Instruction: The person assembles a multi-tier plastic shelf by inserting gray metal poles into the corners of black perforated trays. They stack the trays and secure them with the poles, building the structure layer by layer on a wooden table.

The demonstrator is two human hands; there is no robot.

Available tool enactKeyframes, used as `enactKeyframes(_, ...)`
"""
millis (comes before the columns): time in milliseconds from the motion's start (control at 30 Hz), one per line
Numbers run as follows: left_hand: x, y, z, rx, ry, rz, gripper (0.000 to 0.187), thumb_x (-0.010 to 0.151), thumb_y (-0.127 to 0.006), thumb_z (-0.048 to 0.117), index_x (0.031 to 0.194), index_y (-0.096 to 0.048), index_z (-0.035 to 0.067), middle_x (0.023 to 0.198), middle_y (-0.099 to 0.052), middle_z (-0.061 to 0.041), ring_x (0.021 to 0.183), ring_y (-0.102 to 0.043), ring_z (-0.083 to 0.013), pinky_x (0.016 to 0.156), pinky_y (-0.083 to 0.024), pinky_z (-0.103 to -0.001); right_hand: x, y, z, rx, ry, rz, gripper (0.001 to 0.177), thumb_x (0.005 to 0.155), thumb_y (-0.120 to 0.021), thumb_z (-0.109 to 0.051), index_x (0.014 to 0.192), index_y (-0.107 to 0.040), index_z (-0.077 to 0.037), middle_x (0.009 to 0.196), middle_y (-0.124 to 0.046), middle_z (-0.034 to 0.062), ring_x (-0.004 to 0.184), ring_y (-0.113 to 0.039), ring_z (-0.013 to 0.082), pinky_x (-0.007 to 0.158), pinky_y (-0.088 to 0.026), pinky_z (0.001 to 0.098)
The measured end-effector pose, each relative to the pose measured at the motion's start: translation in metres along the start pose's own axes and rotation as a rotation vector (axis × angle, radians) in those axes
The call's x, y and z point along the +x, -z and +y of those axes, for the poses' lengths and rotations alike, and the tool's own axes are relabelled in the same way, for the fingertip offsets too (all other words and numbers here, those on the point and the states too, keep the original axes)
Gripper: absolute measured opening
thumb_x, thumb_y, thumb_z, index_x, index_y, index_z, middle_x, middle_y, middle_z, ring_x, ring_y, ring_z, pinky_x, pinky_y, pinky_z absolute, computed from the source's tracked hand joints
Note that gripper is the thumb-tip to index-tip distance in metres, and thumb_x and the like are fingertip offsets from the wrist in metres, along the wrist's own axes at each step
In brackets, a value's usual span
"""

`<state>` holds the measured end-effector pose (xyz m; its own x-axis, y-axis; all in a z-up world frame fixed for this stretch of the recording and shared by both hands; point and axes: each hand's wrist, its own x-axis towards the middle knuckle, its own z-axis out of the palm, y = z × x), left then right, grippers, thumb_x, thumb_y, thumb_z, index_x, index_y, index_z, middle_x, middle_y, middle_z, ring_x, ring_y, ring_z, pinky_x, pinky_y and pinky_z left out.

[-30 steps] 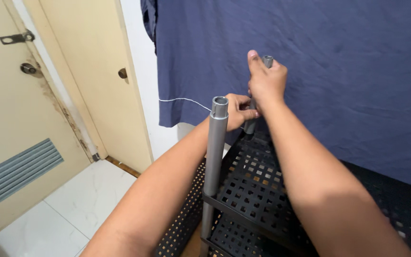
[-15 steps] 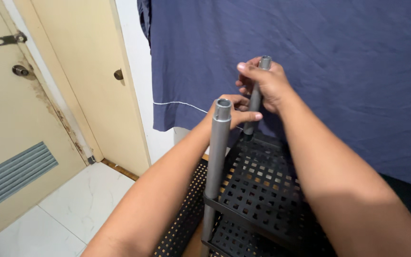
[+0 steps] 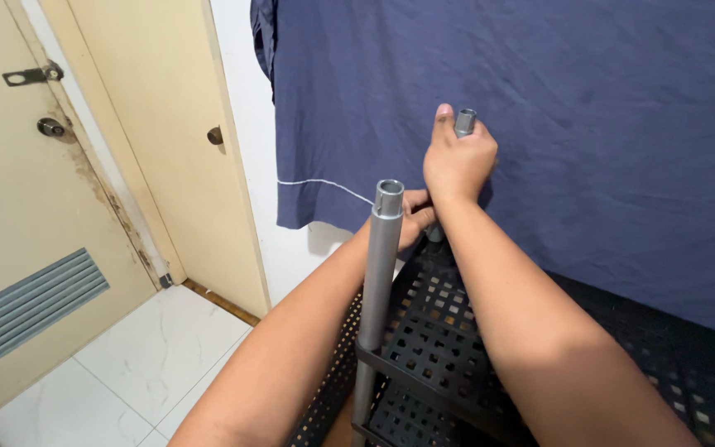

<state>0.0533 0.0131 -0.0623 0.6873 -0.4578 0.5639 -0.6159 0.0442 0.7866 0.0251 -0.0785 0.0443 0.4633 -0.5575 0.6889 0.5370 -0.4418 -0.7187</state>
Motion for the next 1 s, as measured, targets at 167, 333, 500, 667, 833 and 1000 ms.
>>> enactKeyframes(167, -0.004, 0.0, 0.004, 0.186, 0.015, 0.027, 0.035, 0.098, -0.062, 0.024, 0.121, -0.069, -0.001, 0.1, -0.077, -0.008, 0.092, -0.071, -0.0164, 0.084, -0.056, -0.032, 0.002, 0.0, 0.002, 0.011, -0.029, -0.076, 0.043, 0.093, -0.079, -0.033, 0.072, -0.06, -0.001, 0.06, -0.061, 0.0064, 0.055, -0.055, 0.018, 0.058, -0.049, 0.0398)
enactKeyframes(333, -0.031, 0.006, 0.029, 0.356, 0.1, 0.192, 0.052, 0.094, -0.076, 0.038, 0.123, -0.07, -0.005, 0.108, -0.073, -0.016, 0.099, -0.066, -0.0202, 0.086, -0.053, -0.036, 0.01, 0.013, 0.001, 0.208, -0.189, -0.385, 0.038, 0.091, -0.078, -0.035, 0.092, -0.06, -0.001, 0.075, -0.064, 0.0043, 0.067, -0.064, 0.0179, 0.064, -0.055, 0.0388)
enactKeyframes(500, -0.076, 0.036, 0.068, 0.023, 0.415, 0.384, 0.057, 0.092, -0.064, 0.044, 0.132, -0.068, 0.003, 0.111, -0.077, -0.02, 0.097, -0.074, -0.0262, 0.08, -0.059, -0.037, 0.023, 0.056, -0.006, 0.026, -0.175, -0.55, 0.067, 0.091, -0.08, -0.037, 0.134, -0.049, 0.003, 0.117, -0.067, 0.0134, 0.109, -0.068, 0.0202, 0.093, -0.054, 0.0341)
enactKeyframes(667, -0.131, 0.04, 0.107, -0.049, 0.462, 0.456, 0.059, 0.094, -0.061, 0.046, 0.135, -0.063, 0.004, 0.125, -0.072, -0.014, 0.111, -0.072, -0.0257, 0.091, -0.057, -0.04, 0.013, 0.104, -0.017, 0.018, -0.194, -0.602, 0.068, 0.091, -0.074, -0.037, 0.14, -0.05, 0.004, 0.128, -0.069, 0.0186, 0.12, -0.066, 0.0239, 0.102, -0.05, 0.035)
enactKeyframes(833, -0.177, 0.016, 0.139, -0.109, 0.448, 0.536, 0.061, 0.097, -0.057, 0.049, 0.134, -0.063, 0.002, 0.128, -0.072, -0.013, 0.113, -0.072, -0.0261, 0.093, -0.057, -0.039, -0.012, 0.163, -0.03, 0.055, -0.208, -0.649, 0.062, 0.092, -0.072, -0.033, 0.14, -0.052, 0.001, 0.129, -0.069, 0.0179, 0.121, -0.065, 0.024, 0.103, -0.049, 0.0358)
enactKeyframes(1000, -0.214, -0.03, 0.173, -0.074, 0.36, 0.723, 0.055, 0.099, -0.056, 0.047, 0.129, -0.065, 0.002, 0.126, -0.072, -0.012, 0.113, -0.07, -0.0238, 0.088, -0.055, -0.036, -0.036, 0.244, -0.048, 0.093, -0.208, -0.726, 0.057, 0.092, -0.07, -0.029, 0.139, -0.055, 0.001, 0.124, -0.072, 0.015, 0.117, -0.068, 0.0229, 0.102, -0.051, 0.0349)
